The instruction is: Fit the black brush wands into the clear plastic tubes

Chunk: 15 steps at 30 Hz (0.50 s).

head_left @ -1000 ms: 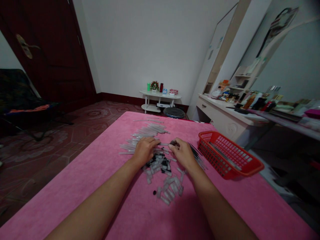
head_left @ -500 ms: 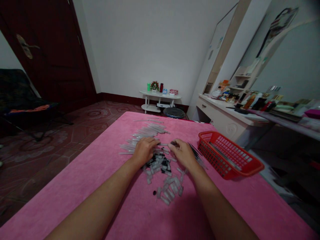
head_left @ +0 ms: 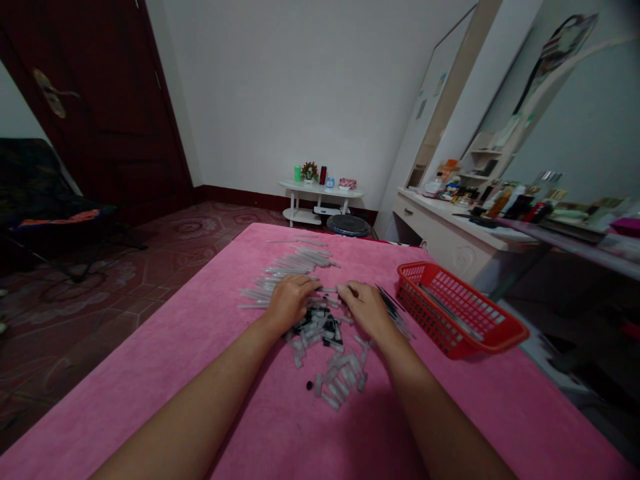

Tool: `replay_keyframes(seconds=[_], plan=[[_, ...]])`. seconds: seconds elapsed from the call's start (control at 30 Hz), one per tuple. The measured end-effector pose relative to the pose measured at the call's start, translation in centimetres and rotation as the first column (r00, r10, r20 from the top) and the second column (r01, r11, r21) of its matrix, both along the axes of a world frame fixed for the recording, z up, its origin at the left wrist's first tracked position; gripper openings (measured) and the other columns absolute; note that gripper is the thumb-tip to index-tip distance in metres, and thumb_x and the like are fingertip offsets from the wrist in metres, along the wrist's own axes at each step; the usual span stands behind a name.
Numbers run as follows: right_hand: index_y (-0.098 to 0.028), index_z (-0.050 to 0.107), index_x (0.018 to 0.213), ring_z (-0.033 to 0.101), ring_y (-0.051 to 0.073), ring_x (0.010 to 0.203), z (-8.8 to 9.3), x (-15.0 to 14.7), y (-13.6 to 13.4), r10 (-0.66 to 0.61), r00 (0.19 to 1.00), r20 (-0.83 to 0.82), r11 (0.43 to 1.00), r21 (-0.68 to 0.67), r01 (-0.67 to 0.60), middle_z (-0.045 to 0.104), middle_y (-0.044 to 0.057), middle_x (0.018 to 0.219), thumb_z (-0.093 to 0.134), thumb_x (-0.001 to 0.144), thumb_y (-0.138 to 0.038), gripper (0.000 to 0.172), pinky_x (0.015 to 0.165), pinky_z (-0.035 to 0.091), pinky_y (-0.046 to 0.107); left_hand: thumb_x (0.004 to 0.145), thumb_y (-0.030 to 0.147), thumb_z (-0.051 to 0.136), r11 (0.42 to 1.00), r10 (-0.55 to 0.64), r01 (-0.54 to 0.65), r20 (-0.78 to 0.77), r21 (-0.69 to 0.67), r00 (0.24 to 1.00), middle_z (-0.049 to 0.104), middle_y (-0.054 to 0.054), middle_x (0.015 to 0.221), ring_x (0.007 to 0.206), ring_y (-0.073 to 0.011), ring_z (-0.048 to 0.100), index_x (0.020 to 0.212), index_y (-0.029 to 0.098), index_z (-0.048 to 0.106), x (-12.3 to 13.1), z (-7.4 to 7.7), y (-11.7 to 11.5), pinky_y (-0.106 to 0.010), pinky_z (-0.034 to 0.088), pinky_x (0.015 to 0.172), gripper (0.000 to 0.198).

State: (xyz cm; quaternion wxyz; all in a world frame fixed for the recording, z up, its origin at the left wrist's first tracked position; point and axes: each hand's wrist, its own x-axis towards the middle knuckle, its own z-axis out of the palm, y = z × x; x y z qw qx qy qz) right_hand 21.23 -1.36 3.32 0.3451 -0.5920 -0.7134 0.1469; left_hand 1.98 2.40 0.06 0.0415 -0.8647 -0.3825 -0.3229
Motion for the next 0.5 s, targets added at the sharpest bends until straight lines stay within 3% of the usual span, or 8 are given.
replay_keyframes(seconds=[0.07, 0.23, 0.37, 0.5], plan=[[-0.019, 0.060, 0.065, 0.055, 0.013, 0.054, 0.00, -0.03, 0.00, -0.008, 1.000, 0.012, 1.000, 0.021, 0.008, 0.062, 0.000, 0.058, 0.051, 0.083, -0.041, 0.030, 0.053, 0.035, 0.022, 0.076, 0.006, 0.052, 1.000, -0.001, 0.001, -0.002, -0.001, 1.000, 0.067, -0.007, 0.094, 0.088, -0.0212, 0.060, 0.106, 0.022, 0.064, 0.00, 0.02, -0.03, -0.033, 0.044, 0.078, 0.036], [-0.019, 0.058, 0.058, 0.054, 0.013, 0.051, -0.10, 0.01, 0.05, -0.004, 1.000, 0.016, 0.999, -0.032, 0.005, 0.059, 0.001, 0.053, 0.042, 0.088, -0.044, 0.042, 0.052, 0.035, 0.022, 0.077, 0.006, 0.052, 1.000, -0.009, 0.009, 0.008, 0.000, 1.000, 0.068, -0.007, 0.094, 0.089, -0.0211, 0.060, 0.106, 0.021, 0.064, -0.02, -0.09, 0.07, -0.033, 0.044, 0.079, 0.036], [-0.020, 0.061, 0.068, 0.057, 0.013, 0.057, -0.09, 0.06, 0.08, -0.001, 1.000, -0.016, 1.000, 0.016, 0.001, 0.064, 0.000, 0.060, 0.054, 0.080, -0.035, 0.021, 0.055, 0.036, 0.022, 0.076, 0.006, 0.053, 1.000, -0.007, 0.007, -0.003, -0.001, 1.000, 0.068, -0.007, 0.095, 0.089, -0.0210, 0.061, 0.105, 0.022, 0.065, 0.00, 0.01, -0.01, -0.033, 0.044, 0.079, 0.035], [-0.019, 0.059, 0.057, 0.053, 0.013, 0.049, -0.19, 0.13, 0.14, 0.007, 1.000, -0.008, 0.999, -0.046, -0.008, 0.059, 0.000, 0.050, 0.048, 0.083, -0.037, 0.033, 0.050, 0.034, 0.022, 0.073, 0.003, 0.054, 0.999, -0.032, 0.032, -0.003, -0.014, 0.999, 0.068, -0.007, 0.100, 0.093, -0.0219, 0.061, 0.107, 0.022, 0.064, -0.01, 0.03, -0.10, -0.035, 0.045, 0.082, 0.040]])
